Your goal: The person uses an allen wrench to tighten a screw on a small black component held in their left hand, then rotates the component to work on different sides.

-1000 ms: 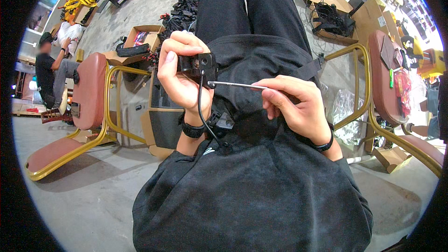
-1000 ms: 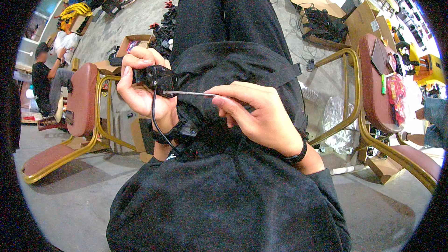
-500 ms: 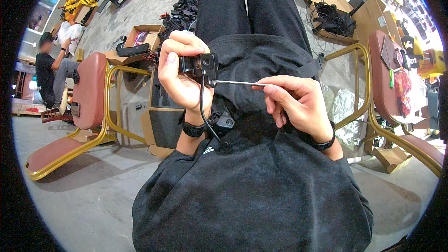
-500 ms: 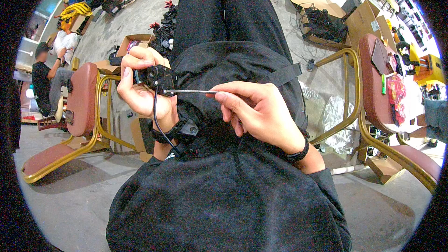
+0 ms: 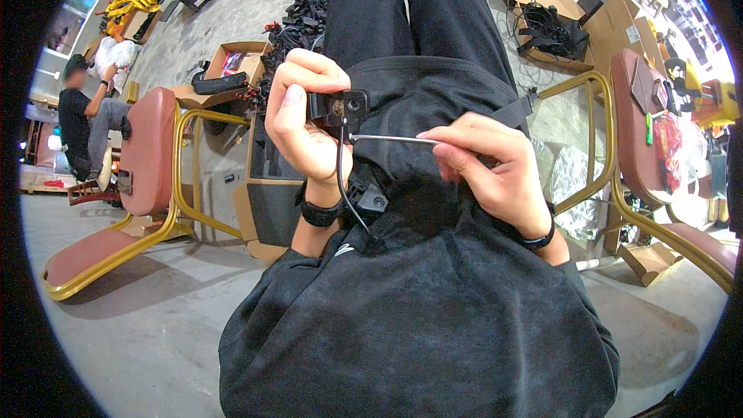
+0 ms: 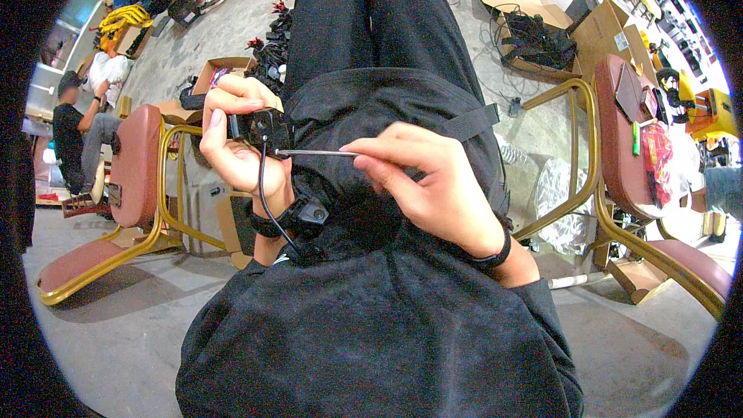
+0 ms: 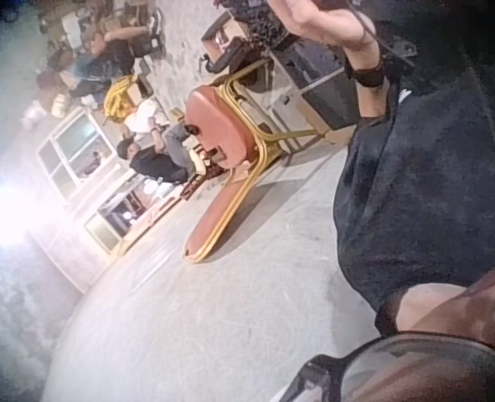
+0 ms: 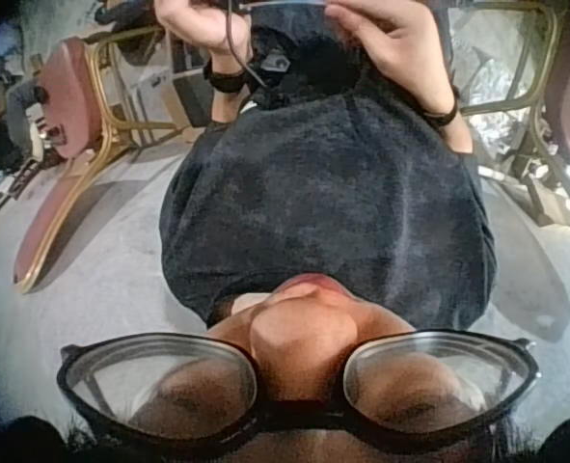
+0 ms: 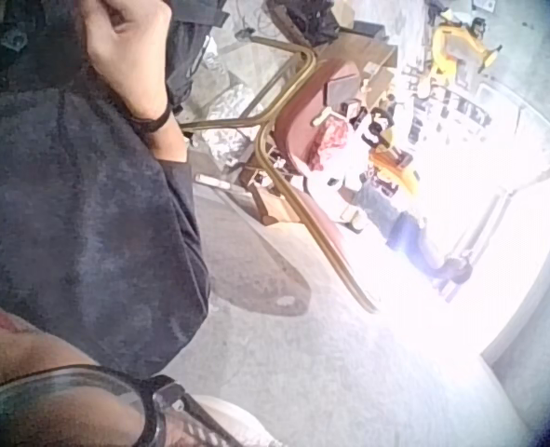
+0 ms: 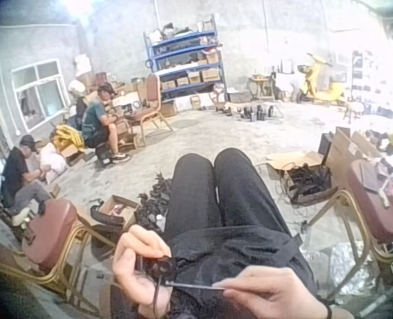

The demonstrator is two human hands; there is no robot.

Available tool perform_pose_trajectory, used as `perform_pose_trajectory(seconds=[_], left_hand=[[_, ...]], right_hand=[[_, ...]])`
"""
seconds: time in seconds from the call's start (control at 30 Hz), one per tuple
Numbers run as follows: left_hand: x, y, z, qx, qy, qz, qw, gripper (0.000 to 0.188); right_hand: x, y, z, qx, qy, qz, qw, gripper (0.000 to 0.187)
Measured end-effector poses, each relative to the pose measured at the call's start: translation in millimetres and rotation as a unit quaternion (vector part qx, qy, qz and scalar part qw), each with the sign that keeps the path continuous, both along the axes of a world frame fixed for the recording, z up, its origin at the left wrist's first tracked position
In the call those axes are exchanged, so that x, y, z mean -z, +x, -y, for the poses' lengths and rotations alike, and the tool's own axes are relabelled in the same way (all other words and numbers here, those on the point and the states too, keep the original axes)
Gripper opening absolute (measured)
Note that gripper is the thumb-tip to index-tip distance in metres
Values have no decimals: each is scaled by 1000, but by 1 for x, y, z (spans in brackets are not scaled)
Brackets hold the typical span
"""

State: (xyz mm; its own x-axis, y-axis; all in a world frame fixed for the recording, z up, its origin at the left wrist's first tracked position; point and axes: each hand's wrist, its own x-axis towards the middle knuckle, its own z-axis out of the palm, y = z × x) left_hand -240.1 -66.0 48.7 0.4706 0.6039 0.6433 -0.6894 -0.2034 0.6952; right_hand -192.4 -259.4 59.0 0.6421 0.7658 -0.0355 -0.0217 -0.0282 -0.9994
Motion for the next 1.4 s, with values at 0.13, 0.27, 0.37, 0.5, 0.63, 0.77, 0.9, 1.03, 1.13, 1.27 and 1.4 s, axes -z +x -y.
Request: perform_pose_trajectory(seconds=[0.13, 0.27, 0.37, 0.5, 0.63, 0.77, 0.9, 1.03, 1.13, 1.27, 1.4], left_hand=[[-5, 0, 4, 51, -65, 15, 996, 32], [-5, -1, -1, 214, -221, 51, 950, 31], [-4, -2, -4, 255, -252, 59, 932, 31], [-5, -3, -4, 260, -230, 36, 937, 29], [-4, -2, -3, 237, -174, 13, 956, 31], [-5, -1, 1, 207, -157, 18, 965, 35], [-3, -1, 3, 141, -125, 13, 982, 37], [-1, 0, 3, 80, -89, 14, 993, 34], [-2, -1, 4, 73, -76, 3, 994, 31], [0, -1, 4, 80, -81, 9, 993, 29], [1, -1, 4, 56, -46, -3, 997, 26]], right_hand=[[6, 3, -3, 50, 74, 373, 924, 27], [3, 0, -1, 56, 97, 371, 922, 28], [3, 1, -2, 45, 90, 335, 937, 24], [0, -1, -2, 42, 42, 275, 960, 16], [0, -2, -2, 46, 30, 256, 965, 15], [-1, -2, -2, 47, 26, 268, 962, 15], [2, -9, -2, 72, 14, 121, 990, 14], [-1, -10, 3, 43, 30, 15, 999, 16], [1, -10, 3, 39, 66, -4, 997, 17], [2, -9, 5, 34, 78, 0, 996, 18], [1, -10, 3, 27, 77, -15, 997, 19]])
